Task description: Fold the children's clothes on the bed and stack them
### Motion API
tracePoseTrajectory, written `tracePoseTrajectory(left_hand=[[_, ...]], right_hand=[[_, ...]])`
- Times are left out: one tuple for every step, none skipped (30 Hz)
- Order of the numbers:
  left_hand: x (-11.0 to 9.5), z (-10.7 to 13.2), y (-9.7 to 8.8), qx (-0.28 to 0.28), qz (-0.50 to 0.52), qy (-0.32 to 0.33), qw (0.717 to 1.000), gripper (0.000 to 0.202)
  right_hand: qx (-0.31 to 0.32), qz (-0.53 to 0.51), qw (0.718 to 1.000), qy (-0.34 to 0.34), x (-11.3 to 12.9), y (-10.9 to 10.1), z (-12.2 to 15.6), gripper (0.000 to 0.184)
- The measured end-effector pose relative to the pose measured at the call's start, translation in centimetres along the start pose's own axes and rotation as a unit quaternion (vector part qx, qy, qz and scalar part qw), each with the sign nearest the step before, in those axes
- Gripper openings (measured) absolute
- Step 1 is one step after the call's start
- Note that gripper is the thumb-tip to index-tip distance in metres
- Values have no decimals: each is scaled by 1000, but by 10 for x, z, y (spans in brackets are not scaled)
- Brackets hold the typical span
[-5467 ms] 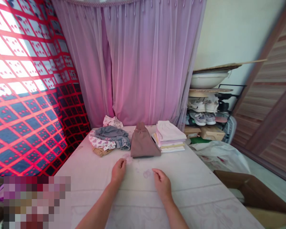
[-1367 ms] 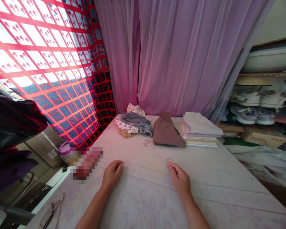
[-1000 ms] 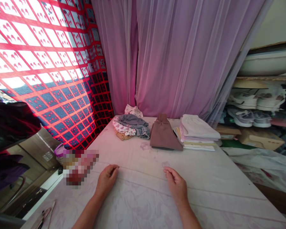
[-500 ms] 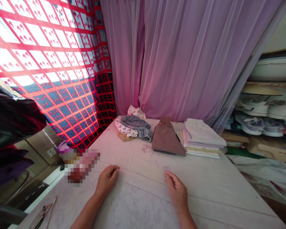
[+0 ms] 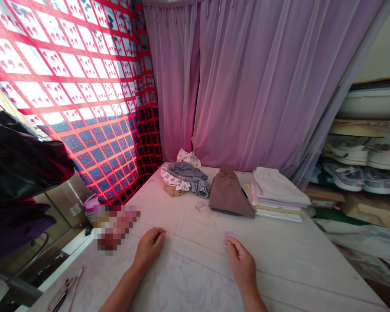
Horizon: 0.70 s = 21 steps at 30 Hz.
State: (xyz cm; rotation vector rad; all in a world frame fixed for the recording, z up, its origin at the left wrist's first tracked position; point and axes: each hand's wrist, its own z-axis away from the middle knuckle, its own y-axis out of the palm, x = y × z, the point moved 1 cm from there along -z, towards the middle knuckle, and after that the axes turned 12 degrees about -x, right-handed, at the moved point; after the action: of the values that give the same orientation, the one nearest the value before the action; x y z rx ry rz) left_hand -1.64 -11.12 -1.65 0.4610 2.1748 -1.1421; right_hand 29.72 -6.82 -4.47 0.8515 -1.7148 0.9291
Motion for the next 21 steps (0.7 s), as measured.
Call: tracePoseTrajectory(left_hand=[[0, 0, 0, 0, 1, 1, 1000, 25], [0, 0, 0, 1, 1, 1, 1000, 25], [1, -1, 0, 3, 1, 1, 1000, 25], [1, -1, 0, 4, 2, 0, 1000, 26], [1, -1, 0, 4, 2, 0, 1000, 26], [0, -1, 0, 6, 3, 1, 1000, 26], [0, -1, 0, 7, 4, 0, 1000, 26], [0, -1, 0, 10, 4, -2, 1000, 26], [1, -2, 0, 13, 3, -8, 1000, 26], [1, -3, 1, 19, 1, -19, 1000, 26], [2, -4, 1, 27, -2, -33, 999, 27], [2, -6, 2, 38, -5, -49, 998, 27], [3, -9, 3, 49, -7, -64, 997, 28], [3, -12, 3, 63, -9, -76, 995, 28], [3, -17, 4, 76, -11, -82, 994, 29], [2, -24, 5, 88, -15, -82, 993, 30], [0, -31, 7, 98, -23, -76, 992, 30], [-3, -40, 8, 104, -36, -63, 992, 31], [-8, -51, 10, 108, -54, -44, 992, 30], [-13, -62, 13, 110, -75, -18, 991, 29], [-20, -74, 16, 107, -97, 13, 989, 28]], right_hand=[[-3, -10, 1000, 11, 0, 0, -1, 41], [-8, -24, 999, 25, 1, -1, -3, 42], [-14, -40, 998, 45, 1, -1, -7, 44], [-20, -58, 996, 67, 2, -2, -11, 46], [-28, -77, 993, 90, 3, -2, -16, 47], [-35, -98, 988, 115, 4, -2, -22, 48], [-41, -123, 982, 140, 5, -2, -29, 48], [-44, -152, 974, 165, 6, -2, -35, 47], [-43, -186, 963, 193, 7, -1, -42, 46], [-38, -227, 948, 221, 8, -1, -48, 44], [-29, -271, 928, 252, 8, 0, -53, 42], [-18, -319, 904, 284, 7, 0, -56, 40], [-7, -367, 876, 312, 6, -1, -59, 37], [4, -412, 847, 336, 5, -2, -60, 34], [11, -451, 819, 355, 3, -4, -61, 31], [16, -481, 795, 368, 0, -6, -62, 30], [20, -503, 778, 376, -2, -8, -62, 29], [22, -518, 766, 381, -4, -10, -62, 28], [22, -526, 758, 385, -5, -12, -63, 28], [21, -531, 752, 390, -6, -13, -63, 27], [18, -534, 748, 394, -7, -13, -63, 27]])
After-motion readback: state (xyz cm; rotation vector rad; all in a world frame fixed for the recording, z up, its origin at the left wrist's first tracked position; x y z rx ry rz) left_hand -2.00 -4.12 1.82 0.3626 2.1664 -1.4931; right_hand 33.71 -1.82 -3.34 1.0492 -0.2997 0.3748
